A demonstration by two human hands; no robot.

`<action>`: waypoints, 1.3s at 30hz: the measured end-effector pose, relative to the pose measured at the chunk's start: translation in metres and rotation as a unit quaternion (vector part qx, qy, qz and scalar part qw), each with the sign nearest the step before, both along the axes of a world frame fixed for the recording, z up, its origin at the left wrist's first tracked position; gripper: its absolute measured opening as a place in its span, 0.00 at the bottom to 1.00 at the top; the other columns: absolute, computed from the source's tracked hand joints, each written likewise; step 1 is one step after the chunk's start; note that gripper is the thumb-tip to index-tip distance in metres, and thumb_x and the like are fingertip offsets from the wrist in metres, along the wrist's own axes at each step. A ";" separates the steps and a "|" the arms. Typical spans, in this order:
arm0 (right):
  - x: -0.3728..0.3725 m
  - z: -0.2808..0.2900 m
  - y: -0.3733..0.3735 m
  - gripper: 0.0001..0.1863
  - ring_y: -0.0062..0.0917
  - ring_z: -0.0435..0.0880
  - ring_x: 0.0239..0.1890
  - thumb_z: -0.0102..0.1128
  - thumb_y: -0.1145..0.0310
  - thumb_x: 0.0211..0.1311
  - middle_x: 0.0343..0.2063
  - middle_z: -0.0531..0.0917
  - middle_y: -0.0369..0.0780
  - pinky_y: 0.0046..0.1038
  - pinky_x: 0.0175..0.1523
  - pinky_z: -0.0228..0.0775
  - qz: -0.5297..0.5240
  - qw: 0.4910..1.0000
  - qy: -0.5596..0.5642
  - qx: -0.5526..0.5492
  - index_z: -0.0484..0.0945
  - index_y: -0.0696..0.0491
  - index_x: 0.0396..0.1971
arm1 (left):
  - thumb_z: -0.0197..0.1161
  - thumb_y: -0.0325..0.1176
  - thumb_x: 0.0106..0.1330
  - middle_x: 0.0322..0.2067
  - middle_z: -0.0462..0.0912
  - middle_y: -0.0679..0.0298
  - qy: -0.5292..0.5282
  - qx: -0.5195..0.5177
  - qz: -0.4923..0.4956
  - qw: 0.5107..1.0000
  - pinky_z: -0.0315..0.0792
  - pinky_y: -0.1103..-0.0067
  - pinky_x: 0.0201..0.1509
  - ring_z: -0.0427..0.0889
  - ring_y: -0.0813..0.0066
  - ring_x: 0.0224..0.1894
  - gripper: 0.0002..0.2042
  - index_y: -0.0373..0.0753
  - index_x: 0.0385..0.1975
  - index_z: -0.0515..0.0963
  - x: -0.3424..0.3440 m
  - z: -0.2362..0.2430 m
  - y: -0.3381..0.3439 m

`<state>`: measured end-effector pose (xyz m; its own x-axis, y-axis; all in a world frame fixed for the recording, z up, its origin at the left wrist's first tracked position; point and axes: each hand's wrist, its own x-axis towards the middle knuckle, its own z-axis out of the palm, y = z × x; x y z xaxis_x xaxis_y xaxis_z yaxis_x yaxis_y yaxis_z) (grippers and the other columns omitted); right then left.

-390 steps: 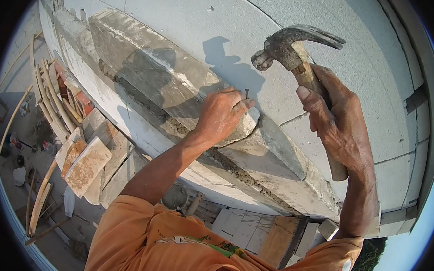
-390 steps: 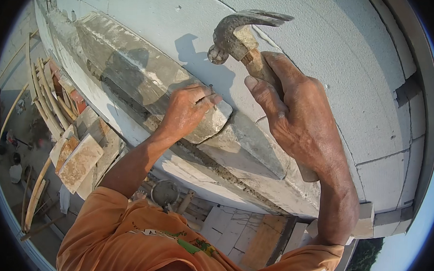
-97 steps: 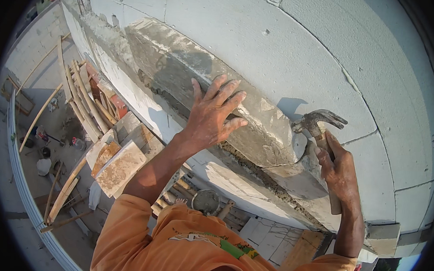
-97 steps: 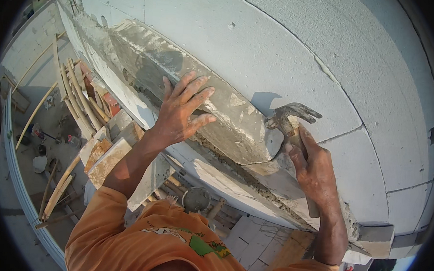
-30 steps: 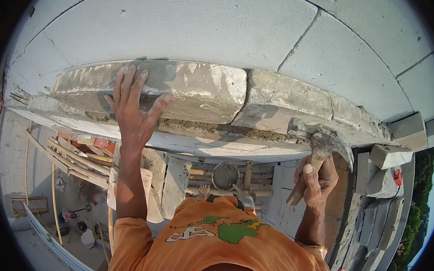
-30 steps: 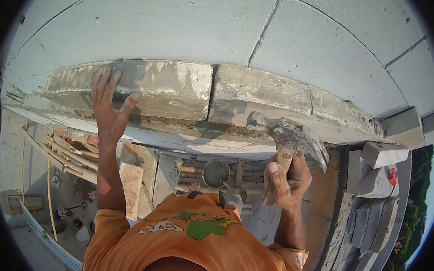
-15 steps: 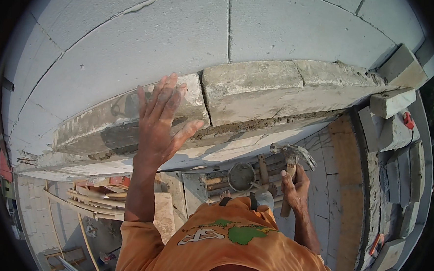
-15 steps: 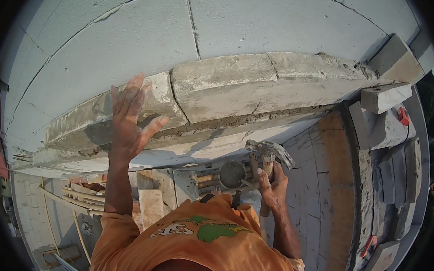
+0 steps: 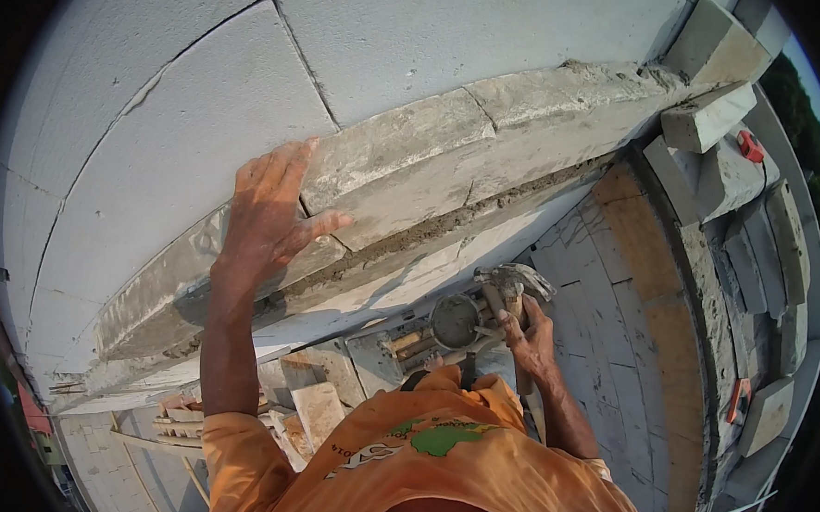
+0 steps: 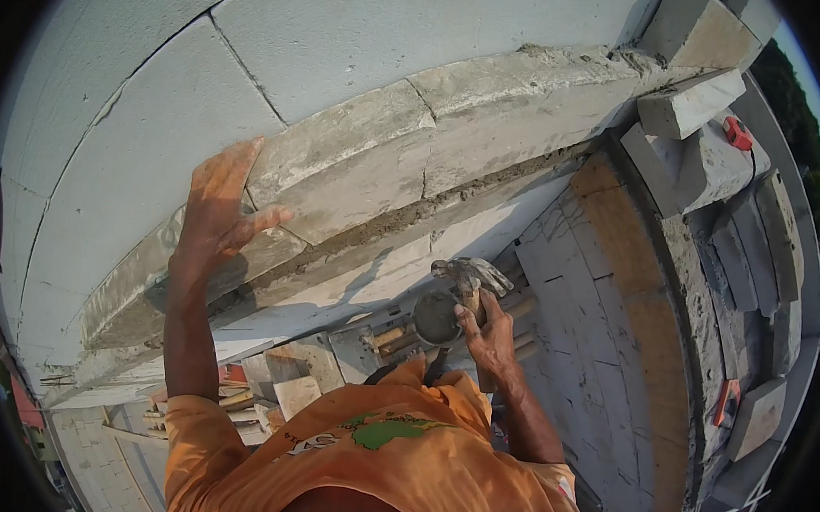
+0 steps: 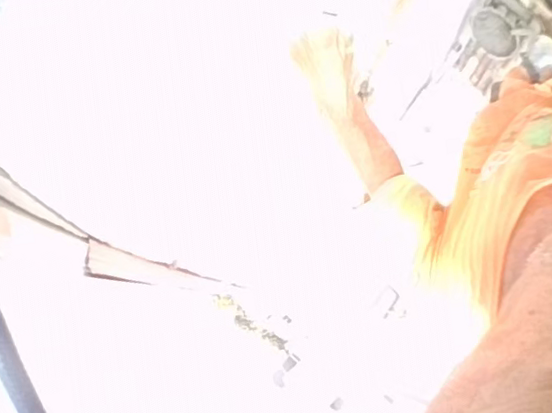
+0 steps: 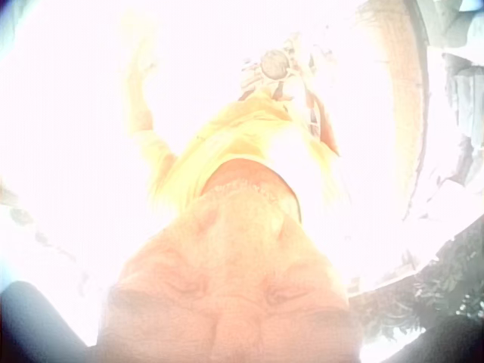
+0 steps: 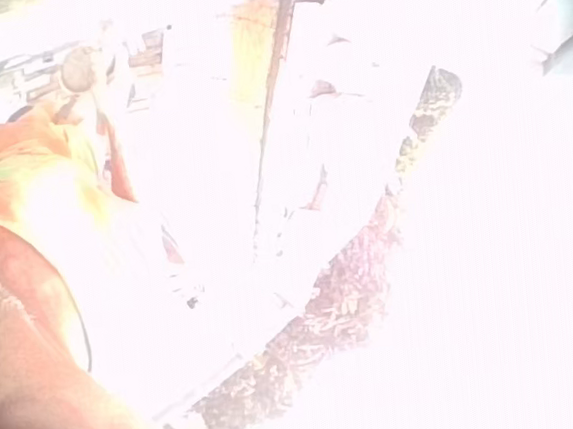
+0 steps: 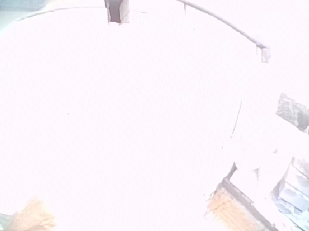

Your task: The person positions concrete blocks on a wall, taps them into place using a hammer, applies mortar using a trowel, and cuts a block using a hand saw.

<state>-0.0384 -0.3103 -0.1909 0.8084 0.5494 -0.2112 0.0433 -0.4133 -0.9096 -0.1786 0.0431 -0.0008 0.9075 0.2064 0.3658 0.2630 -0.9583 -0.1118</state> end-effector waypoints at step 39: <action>0.052 -0.007 0.030 0.19 0.40 0.86 0.31 0.65 0.67 0.64 0.33 0.84 0.50 0.35 0.36 0.76 -0.072 0.956 -0.259 0.120 0.76 0.62 0.50 | 0.81 0.52 0.42 0.64 0.68 0.51 -0.030 -0.096 0.095 0.990 0.59 0.56 0.72 0.65 0.48 0.66 0.49 0.37 0.65 0.68 0.006 0.002 -0.014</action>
<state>0.0140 -0.2803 -0.1977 0.8409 0.4077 0.3559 0.4720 -0.2307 -0.8509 -0.1724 0.0293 0.0015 0.8240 0.4418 0.3548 0.4410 -0.8932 0.0879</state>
